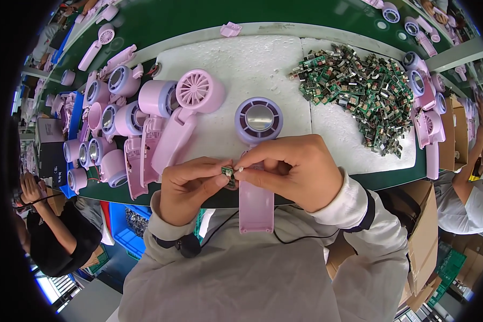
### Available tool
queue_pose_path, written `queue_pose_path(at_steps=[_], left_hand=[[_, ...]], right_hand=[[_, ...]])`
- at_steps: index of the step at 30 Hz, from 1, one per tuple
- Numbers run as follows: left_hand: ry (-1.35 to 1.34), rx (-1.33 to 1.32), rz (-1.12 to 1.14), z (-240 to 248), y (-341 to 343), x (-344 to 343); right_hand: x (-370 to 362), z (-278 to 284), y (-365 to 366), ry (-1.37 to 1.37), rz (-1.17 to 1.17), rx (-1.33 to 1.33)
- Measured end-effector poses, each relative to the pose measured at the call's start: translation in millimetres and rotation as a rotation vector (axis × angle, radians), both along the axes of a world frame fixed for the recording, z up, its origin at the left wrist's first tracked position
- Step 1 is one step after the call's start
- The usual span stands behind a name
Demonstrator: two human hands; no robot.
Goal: Assembling handheld electric fans by inserting internal components into plastic housings on an assembly line.
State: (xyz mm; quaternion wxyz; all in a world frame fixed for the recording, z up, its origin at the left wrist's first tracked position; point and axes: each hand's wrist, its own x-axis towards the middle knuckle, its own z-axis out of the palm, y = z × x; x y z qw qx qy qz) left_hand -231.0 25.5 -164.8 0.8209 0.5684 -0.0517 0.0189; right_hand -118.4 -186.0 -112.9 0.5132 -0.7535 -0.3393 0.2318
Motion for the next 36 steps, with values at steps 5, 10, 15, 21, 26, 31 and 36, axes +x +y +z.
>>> queue_pose_path(at_steps=[5,10,15,21,26,31,36], left_hand=[[-0.018,0.093,-0.05,3,4,4],[-0.028,0.144,0.105,6,-11,-5],[0.01,0.24,0.288,9,-22,-9],[-0.097,0.448,0.372,5,-27,-7],[-0.046,0.321,0.394,6,-32,-7],[-0.074,0.287,0.428,3,-33,-5],[-0.055,0.39,0.496,7,-38,-5]], right_hand=[[5,-3,3,-0.061,0.011,-0.002],[1,-2,5,-0.267,-0.013,0.053],[-5,-2,8,-0.468,-0.076,0.127],[-1,11,13,-0.347,-0.049,0.031],[2,8,14,-0.176,-0.1,0.069],[1,7,16,-0.213,-0.068,0.091],[-1,1,20,-0.57,-0.065,0.093]])
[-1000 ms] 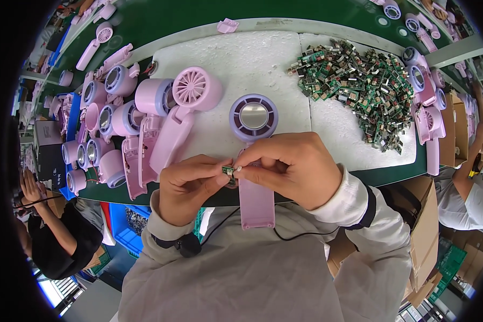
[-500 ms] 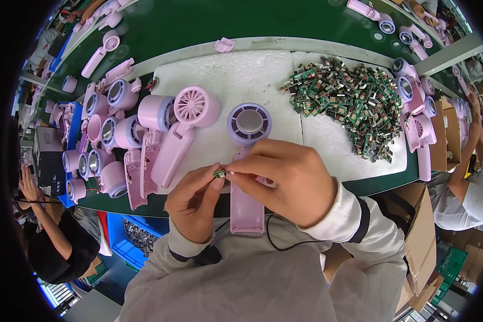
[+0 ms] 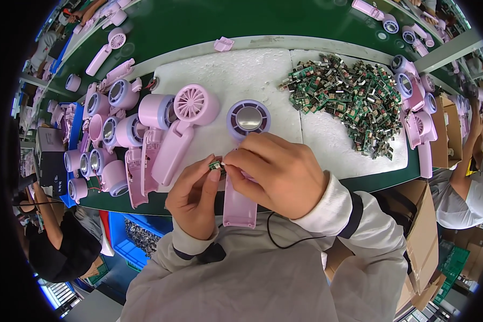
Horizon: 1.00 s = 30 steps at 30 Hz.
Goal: Assembling handheld electric fans by inserting internal components into plastic housings on an assembly line.
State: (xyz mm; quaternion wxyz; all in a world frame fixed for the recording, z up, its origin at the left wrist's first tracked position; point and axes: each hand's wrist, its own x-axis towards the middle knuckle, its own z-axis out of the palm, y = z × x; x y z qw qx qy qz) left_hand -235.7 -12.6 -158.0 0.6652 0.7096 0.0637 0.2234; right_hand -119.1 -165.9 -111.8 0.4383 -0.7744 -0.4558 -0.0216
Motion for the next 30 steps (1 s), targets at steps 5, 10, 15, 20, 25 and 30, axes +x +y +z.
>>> queue_pose_path(at_steps=[5,10,15,20,25,30], left_hand=[[-0.03,0.223,0.089,-4,-3,-1],[-0.003,0.247,0.118,-4,-6,-3],[-0.04,0.245,0.11,-5,-5,-3],[-0.061,0.216,0.079,-4,-2,-2],[-0.117,0.238,0.05,-4,-2,-2],[-0.116,0.29,0.037,-3,-4,-3]], right_hand=[[-2,2,2,-0.266,0.01,-0.096],[-6,9,2,-0.271,-0.003,-0.122],[-6,0,-5,0.14,-0.001,0.04],[-6,0,-9,0.349,0.019,0.037],[-5,-4,-10,-0.002,0.033,0.04],[1,1,-11,-0.309,0.084,-0.081]])
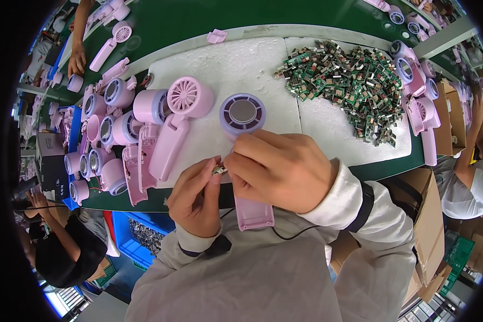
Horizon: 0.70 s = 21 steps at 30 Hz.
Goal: Assembling handheld electric fans by inserting internal components into plastic housings on an assembly line.
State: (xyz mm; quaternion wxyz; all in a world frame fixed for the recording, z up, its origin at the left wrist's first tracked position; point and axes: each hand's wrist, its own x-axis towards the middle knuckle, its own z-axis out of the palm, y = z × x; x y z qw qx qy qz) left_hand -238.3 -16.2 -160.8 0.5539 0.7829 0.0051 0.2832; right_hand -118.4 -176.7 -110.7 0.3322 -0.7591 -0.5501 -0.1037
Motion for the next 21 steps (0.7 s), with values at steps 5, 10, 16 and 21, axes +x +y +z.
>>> queue_pose_path(at_steps=[5,10,16,21], left_hand=[[-0.004,0.125,-0.065,4,2,-1],[0.051,0.051,-0.156,5,7,2],[0.092,0.008,-0.2,7,6,1],[-0.006,0.203,-0.069,-2,-3,1]], right_hand=[[10,5,-6,-0.031,0.067,-0.054],[10,-1,-10,0.026,0.066,0.021],[7,-1,-12,0.114,0.044,0.05],[-9,-9,-10,0.162,-0.066,0.056]])
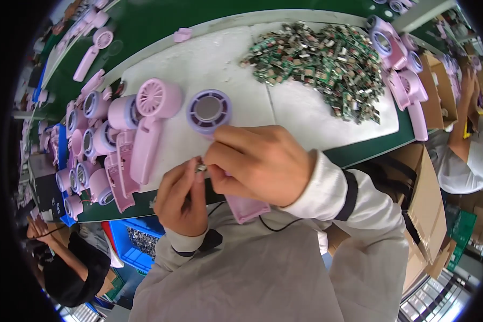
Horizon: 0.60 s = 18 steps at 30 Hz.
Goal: Assembling handheld electric fans by inserting internal components into plastic housings on an assembly line.
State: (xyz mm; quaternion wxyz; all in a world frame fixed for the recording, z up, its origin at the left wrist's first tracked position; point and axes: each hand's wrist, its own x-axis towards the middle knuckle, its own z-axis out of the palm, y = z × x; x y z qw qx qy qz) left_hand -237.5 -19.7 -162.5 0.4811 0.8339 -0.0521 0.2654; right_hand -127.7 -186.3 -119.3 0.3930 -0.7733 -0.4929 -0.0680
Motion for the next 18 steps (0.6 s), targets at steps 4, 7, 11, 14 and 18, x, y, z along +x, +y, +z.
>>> queue_pose_path(at_steps=[4,7,11,14,18], left_hand=[[-0.098,0.151,0.215,-5,-14,-4],[-0.167,0.186,0.306,-9,-19,2],[-0.162,0.245,0.4,-6,-23,3],[-0.146,0.312,0.352,-7,-15,3],[-0.082,-0.183,0.271,-8,-14,9]], right_hand=[[-17,-6,17,0.101,-0.136,0.144],[-23,-12,26,0.104,-0.209,0.179],[-24,-10,29,0.096,-0.259,0.183],[-21,-9,29,0.135,-0.249,0.178],[-1,-1,23,0.277,-0.113,0.178]])
